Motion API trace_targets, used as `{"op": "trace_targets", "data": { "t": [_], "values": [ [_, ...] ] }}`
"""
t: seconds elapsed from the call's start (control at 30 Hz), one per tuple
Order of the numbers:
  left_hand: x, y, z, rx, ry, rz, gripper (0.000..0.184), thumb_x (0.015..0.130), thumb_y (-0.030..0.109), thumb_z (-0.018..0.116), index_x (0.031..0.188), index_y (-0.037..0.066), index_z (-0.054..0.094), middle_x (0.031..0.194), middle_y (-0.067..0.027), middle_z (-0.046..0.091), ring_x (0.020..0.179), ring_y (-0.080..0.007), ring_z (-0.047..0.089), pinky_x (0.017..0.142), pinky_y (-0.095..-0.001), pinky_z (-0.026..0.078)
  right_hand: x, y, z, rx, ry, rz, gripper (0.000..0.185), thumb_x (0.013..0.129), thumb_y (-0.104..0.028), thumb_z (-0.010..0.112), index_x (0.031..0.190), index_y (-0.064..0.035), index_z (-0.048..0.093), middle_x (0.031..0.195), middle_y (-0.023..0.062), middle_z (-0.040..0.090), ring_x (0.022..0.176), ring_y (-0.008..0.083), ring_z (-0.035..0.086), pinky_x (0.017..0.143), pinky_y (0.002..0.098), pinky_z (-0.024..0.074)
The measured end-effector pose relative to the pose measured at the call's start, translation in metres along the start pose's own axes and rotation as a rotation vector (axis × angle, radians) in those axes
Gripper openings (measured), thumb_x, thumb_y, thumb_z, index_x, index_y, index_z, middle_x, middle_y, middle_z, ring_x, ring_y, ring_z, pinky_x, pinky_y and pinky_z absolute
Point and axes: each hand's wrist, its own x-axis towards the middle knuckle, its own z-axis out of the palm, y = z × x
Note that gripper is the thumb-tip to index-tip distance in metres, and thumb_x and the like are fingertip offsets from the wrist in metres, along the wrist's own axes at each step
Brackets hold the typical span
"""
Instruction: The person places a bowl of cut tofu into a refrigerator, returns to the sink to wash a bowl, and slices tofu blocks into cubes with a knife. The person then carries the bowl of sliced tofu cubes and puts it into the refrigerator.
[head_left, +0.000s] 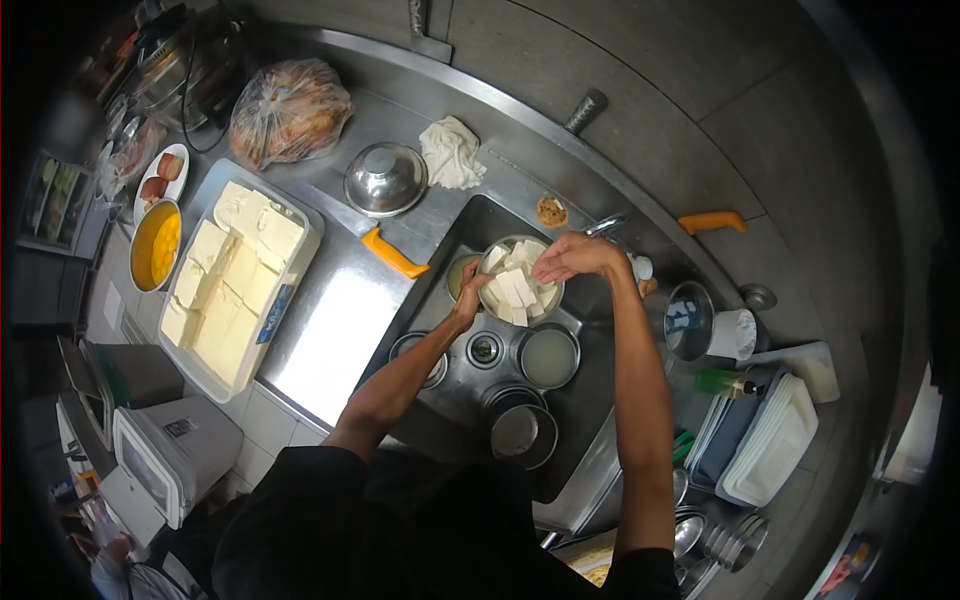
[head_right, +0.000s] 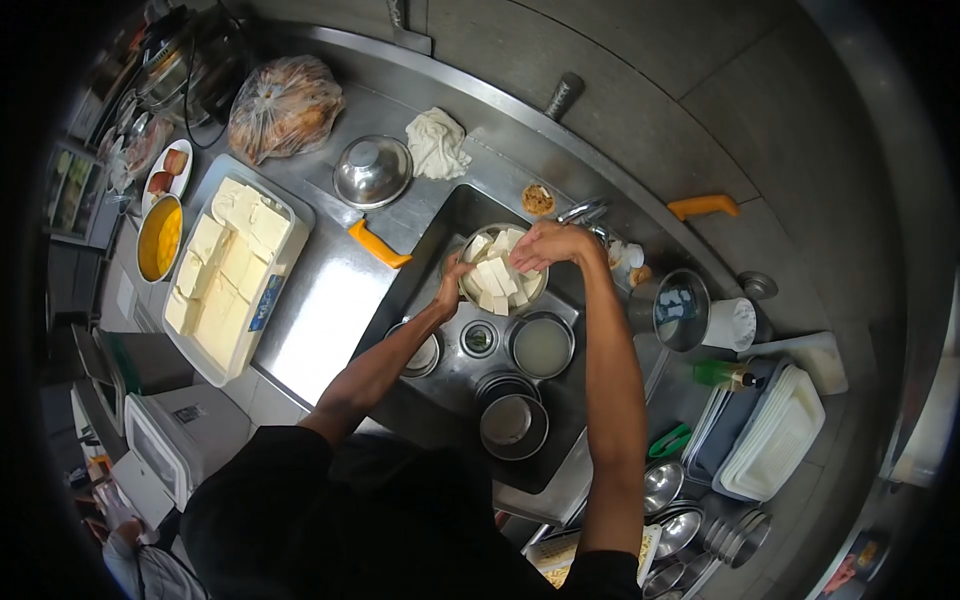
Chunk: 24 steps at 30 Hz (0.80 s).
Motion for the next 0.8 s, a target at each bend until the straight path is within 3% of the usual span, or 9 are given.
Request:
{"op": "trace_targets", "data": {
  "t": [0.2, 0.27, 0.4, 0.47, 0.5, 0.57, 0.67, 0.8],
  "values": [
    [-0.002, -0.008, -0.003, 0.027, -0.022, -0.042, 0.085, 0.078, 0.045, 0.056, 0.149, 0.015, 0.02, 0.133, -0.0155, 0.046, 0.113, -0.0295, 0.053, 0.081, -0.0448, 0.047, 0.007, 0.008, -0.004, -0.104, 0.095, 0.096, 0.03, 0.094, -0.021, 0.061, 0.118, -0.0027, 0.065, 0.111, 0.0079, 0.069, 0.102, 0.0149, 0.065, 0.089, 0.0266, 0.0509],
    [-0.003, -0.012, -0.004, 0.002, -0.038, -0.077, 0.085, 0.078, 0.047, 0.054, 0.149, 0.016, 0.02, 0.133, -0.0137, 0.046, 0.11, -0.0274, 0.054, 0.075, -0.0428, 0.046, 0.025, 0.03, -0.009, -0.123, 0.178, -0.158, 0.03, 0.09, -0.021, 0.062, 0.113, -0.0016, 0.067, 0.102, 0.0062, 0.07, 0.097, 0.0141, 0.066, 0.086, 0.0267, 0.0522],
    [-0.001, -0.019, -0.01, 0.035, -0.054, -0.119, 0.084, 0.078, 0.048, 0.054, 0.149, 0.018, 0.019, 0.133, -0.0132, 0.046, 0.11, -0.0265, 0.054, 0.073, -0.0426, 0.045, 0.031, 0.027, -0.007, -0.157, 0.235, -0.188, 0.032, 0.092, -0.02, 0.064, 0.118, -0.002, 0.064, 0.113, 0.0063, 0.067, 0.106, 0.0128, 0.062, 0.091, 0.0267, 0.0502],
    [-0.008, -0.014, -0.004, 0.071, -0.026, -0.121, 0.084, 0.078, 0.048, 0.054, 0.149, 0.02, 0.019, 0.131, -0.013, 0.048, 0.107, -0.0266, 0.055, 0.072, -0.0412, 0.045, 0.016, 0.015, 0.001, 0.154, 0.092, -0.193, 0.032, 0.093, -0.021, 0.064, 0.118, -0.0004, 0.064, 0.113, 0.0075, 0.067, 0.107, 0.0144, 0.062, 0.092, 0.0277, 0.0503],
    [-0.009, -0.013, -0.002, 0.072, -0.028, -0.118, 0.084, 0.078, 0.048, 0.054, 0.149, 0.02, 0.019, 0.131, -0.013, 0.048, 0.107, -0.0266, 0.055, 0.072, -0.0412, 0.045, 0.015, 0.013, 0.001, 0.153, 0.095, -0.195, 0.032, 0.093, -0.021, 0.064, 0.118, -0.0004, 0.064, 0.113, 0.0075, 0.067, 0.107, 0.0144, 0.062, 0.092, 0.0277, 0.0503],
    [-0.012, -0.011, 0.003, -0.007, -0.034, -0.102, 0.063, 0.08, 0.042, 0.056, 0.135, 0.02, 0.036, 0.125, -0.0121, 0.05, 0.11, -0.0284, 0.055, 0.076, -0.049, 0.054, 0.012, 0.011, 0.003, 0.184, -0.008, -0.174, 0.033, 0.094, -0.021, 0.062, 0.118, 0.0011, 0.063, 0.114, 0.009, 0.067, 0.107, 0.0165, 0.064, 0.093, 0.0277, 0.05],
    [-0.015, -0.008, 0.012, -0.028, -0.006, -0.091, 0.063, 0.08, 0.043, 0.056, 0.135, 0.02, 0.037, 0.126, -0.0119, 0.049, 0.109, -0.028, 0.055, 0.075, -0.0476, 0.054, 0.002, 0.003, 0.003, 0.181, -0.097, -0.048, 0.032, 0.095, -0.02, 0.06, 0.117, 0.002, 0.063, 0.113, 0.0103, 0.068, 0.106, 0.0184, 0.065, 0.092, 0.0284, 0.0508],
    [-0.015, -0.008, 0.011, 0.03, -0.004, -0.044, 0.063, 0.08, 0.043, 0.056, 0.136, 0.02, 0.037, 0.126, -0.0114, 0.049, 0.112, -0.0275, 0.053, 0.081, -0.0489, 0.052, -0.001, 0.003, 0.001, -0.035, 0.0, 0.074, 0.032, 0.096, -0.022, 0.059, 0.116, 0.0014, 0.064, 0.113, 0.0106, 0.068, 0.103, 0.0196, 0.067, 0.089, 0.029, 0.0526]
  ]
}}
